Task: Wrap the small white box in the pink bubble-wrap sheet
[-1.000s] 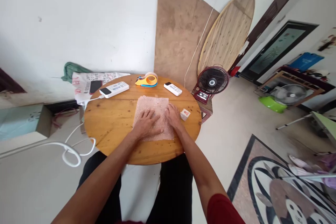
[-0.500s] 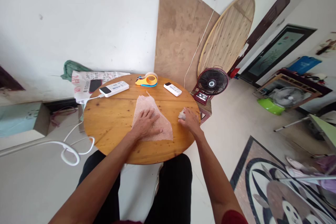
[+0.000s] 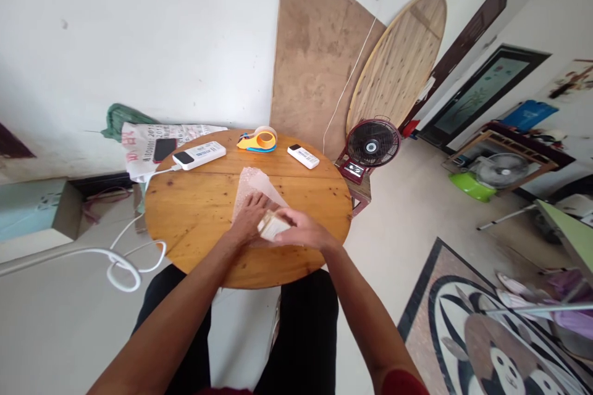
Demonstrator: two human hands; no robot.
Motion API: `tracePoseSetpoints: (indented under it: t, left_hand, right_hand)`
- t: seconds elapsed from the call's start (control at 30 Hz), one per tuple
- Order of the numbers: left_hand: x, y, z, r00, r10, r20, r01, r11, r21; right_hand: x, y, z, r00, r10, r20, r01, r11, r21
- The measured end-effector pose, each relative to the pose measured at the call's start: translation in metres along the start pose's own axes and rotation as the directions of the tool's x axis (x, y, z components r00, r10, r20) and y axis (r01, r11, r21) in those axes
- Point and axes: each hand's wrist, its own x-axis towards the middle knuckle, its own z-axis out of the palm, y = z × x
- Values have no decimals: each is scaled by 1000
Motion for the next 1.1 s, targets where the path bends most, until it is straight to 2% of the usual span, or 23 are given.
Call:
tracePoseSetpoints:
  t: [0.07,0.17,0.23,0.37,0.57,0.67,0.73,0.77,0.83,0.9,0.93,1.0,1.1]
  left_hand:
    - [0,-3,3,1000,-3,13,2,1000,20]
    - [0,-4,5,1000,-2,4,2,1000,18]
    - [0,-1,4,1000,-15,-25,15,1000,-6]
    - [0,4,0,999,-51,-15,50,998,-45]
    - [0,5,-1,998,-70,6,70,992,-105]
    - [3,1,-3,992,-128,-23,118,961,-248]
    - [6,-3,-4,971,-227,-69,171,870,-463]
    - [7,-6,-5,950,-298,-89,190,781,-594]
    - [9,-10,-5,883,-462,-87,198,532,-823]
    - [10,-13,-5,804,-593,-30,180,292,-939]
    - [11,-14,-5,774,-633,0,171,208,-963]
    - [11,-15,-4,748,-663,41,160,121,-980]
    - [11,-15,-2,755,-654,54,168,113,-979]
  right_hand:
    - [15,-2,11,995,-30,91,32,999,-24]
    - [30,4,3,995,-4,99,-1,999,51]
    - [33,12,-12,999,16,46,-20,996,84]
    - [30,29,-33,988,-49,-147,52,999,17]
    - [43,44,-34,946,-47,-322,71,995,64]
    - [54,45,-34,924,4,-381,28,997,77]
    - [58,46,-35,912,38,-407,-6,997,80]
    - [59,47,-35,908,45,-416,-14,997,77]
    - [60,50,-34,904,48,-425,-19,997,72]
    - [61,52,-34,904,46,-424,-15,997,76]
    - [62,53,-34,906,42,-421,-12,997,75]
    - [66,52,-34,913,31,-408,-12,999,50]
    - [74,46,-30,937,-5,-350,-11,999,-43]
